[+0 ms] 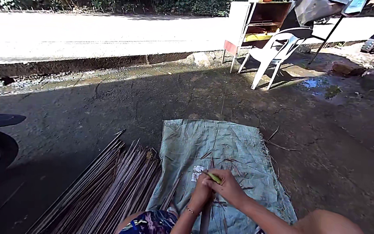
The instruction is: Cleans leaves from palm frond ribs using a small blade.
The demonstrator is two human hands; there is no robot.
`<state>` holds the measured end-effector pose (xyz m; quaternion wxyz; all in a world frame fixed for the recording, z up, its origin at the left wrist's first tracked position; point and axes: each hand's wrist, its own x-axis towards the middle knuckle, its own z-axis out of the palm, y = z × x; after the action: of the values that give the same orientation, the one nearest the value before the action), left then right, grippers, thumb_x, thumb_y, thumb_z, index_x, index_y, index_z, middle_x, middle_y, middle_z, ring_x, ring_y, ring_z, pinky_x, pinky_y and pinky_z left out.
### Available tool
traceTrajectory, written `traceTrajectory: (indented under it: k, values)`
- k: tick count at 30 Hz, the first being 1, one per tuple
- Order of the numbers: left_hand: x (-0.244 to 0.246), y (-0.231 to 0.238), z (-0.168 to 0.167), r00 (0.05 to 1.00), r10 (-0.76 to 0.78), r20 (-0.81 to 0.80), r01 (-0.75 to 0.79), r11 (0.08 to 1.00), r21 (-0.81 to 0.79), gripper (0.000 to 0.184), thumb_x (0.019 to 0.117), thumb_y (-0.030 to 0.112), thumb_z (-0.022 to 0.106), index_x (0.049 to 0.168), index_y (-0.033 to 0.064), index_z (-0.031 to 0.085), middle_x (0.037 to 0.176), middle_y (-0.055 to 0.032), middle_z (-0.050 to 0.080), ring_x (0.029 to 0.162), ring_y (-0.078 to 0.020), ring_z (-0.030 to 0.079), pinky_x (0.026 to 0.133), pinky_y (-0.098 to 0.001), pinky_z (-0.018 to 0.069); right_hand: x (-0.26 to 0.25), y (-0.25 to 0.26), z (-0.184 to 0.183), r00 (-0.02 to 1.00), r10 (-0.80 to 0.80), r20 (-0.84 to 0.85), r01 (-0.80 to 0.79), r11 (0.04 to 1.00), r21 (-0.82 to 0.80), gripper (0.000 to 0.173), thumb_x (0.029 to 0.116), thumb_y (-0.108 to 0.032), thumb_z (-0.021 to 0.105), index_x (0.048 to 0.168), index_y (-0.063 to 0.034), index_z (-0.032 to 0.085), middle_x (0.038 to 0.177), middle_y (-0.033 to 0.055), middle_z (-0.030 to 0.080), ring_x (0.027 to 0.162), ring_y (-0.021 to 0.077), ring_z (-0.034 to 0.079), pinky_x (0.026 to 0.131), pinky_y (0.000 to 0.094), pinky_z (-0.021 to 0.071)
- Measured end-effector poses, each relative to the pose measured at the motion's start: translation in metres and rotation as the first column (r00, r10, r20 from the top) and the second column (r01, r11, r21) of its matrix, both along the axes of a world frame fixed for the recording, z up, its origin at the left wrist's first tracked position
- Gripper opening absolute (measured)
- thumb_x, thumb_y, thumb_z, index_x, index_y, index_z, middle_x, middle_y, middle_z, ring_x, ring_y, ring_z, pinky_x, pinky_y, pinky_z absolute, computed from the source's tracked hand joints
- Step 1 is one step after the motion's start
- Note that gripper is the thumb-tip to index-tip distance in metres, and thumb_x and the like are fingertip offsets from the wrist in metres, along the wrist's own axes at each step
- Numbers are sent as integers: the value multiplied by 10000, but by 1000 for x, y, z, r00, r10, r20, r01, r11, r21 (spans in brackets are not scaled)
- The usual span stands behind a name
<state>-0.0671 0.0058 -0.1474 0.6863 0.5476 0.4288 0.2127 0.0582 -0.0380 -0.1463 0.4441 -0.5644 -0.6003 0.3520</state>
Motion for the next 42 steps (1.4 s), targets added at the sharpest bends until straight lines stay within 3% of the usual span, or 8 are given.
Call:
traceTrajectory:
  k: [4, 7, 12, 15, 17, 20, 24, 42]
  values:
    - [9, 8, 6, 996, -8, -90, -13, 975, -222, 307, 1140, 207, 316, 1128, -27, 515, 566, 22, 454, 418, -41, 435, 454, -177, 427, 40, 24, 20, 908, -414, 66, 418, 883, -213, 312, 1058, -232, 577, 1025, 66, 661, 718, 79, 590, 637, 183, 542, 663, 400, 474]
    - [6, 8, 8, 999, -30, -11, 27, 976, -217, 307, 1137, 178, 302, 1227, -32, 507, 626, 19, 478, 451, -36, 459, 477, -175, 450, 57, 30, 22, 891, -455, 11, 415, 802, -431, 356, 1069, -260, 573, 1265, 37, 599, 775, 46, 582, 597, 100, 457, 589, 286, 405]
    - [9, 3, 4, 986, -159, 43, 164, 973, -162, 337, 1131, 179, 307, 1185, -29, 567, 696, 15, 582, 582, -61, 599, 626, -236, 558, 42, 26, 11, 891, -410, -196, 243, 794, -558, 169, 1013, -120, 650, 888, -22, 594, 596, -39, 506, 447, 12, 388, 450, 179, 322]
    - [7, 4, 3, 978, -196, -73, 184, 972, -145, 425, 1143, 227, 286, 1111, -44, 612, 706, 5, 569, 601, -72, 571, 650, -254, 531, 52, 31, 17, 814, -538, -217, 378, 775, -506, 216, 1077, -145, 541, 1009, 27, 652, 600, -27, 527, 428, 17, 362, 430, 189, 308]
    - [7, 6, 4, 990, -110, -90, 96, 984, -149, 453, 1145, 220, 262, 923, -4, 587, 536, 52, 471, 448, -32, 472, 511, -191, 463, 61, 33, 23, 879, -477, -30, 413, 789, -455, 293, 1122, -173, 419, 1136, 31, 628, 652, -1, 562, 474, 55, 405, 486, 229, 359]
    - [3, 14, 10, 999, 31, -19, -35, 958, -284, 469, 1150, 261, 219, 833, 71, 509, 499, 67, 398, 399, -24, 392, 435, -166, 389, 53, 26, 36, 904, -70, 422, 263, 868, -421, 299, 1063, -108, 472, 1246, 61, 637, 1025, 239, 695, 960, 370, 682, 883, 529, 521]
    - [1, 18, 14, 994, 60, 87, -17, 904, -426, 433, 1145, 225, 146, 843, 124, 440, 497, 94, 342, 392, 0, 326, 411, -143, 316, 32, 23, 33, 733, 331, 594, 87, 821, -565, 284, 1079, -152, 489, 1280, 20, 592, 1155, 282, 676, 1115, 454, 660, 916, 599, 503]
    - [8, 14, 14, 966, -38, 254, 194, 758, -623, 463, 1145, 302, 141, 810, 155, 426, 466, 107, 344, 344, 34, 325, 355, -111, 285, 84, 33, 24, 568, 53, 821, 513, 757, -404, 338, 1071, -29, 400, 1352, -17, 587, 1199, 253, 680, 1081, 444, 678, 887, 572, 521]
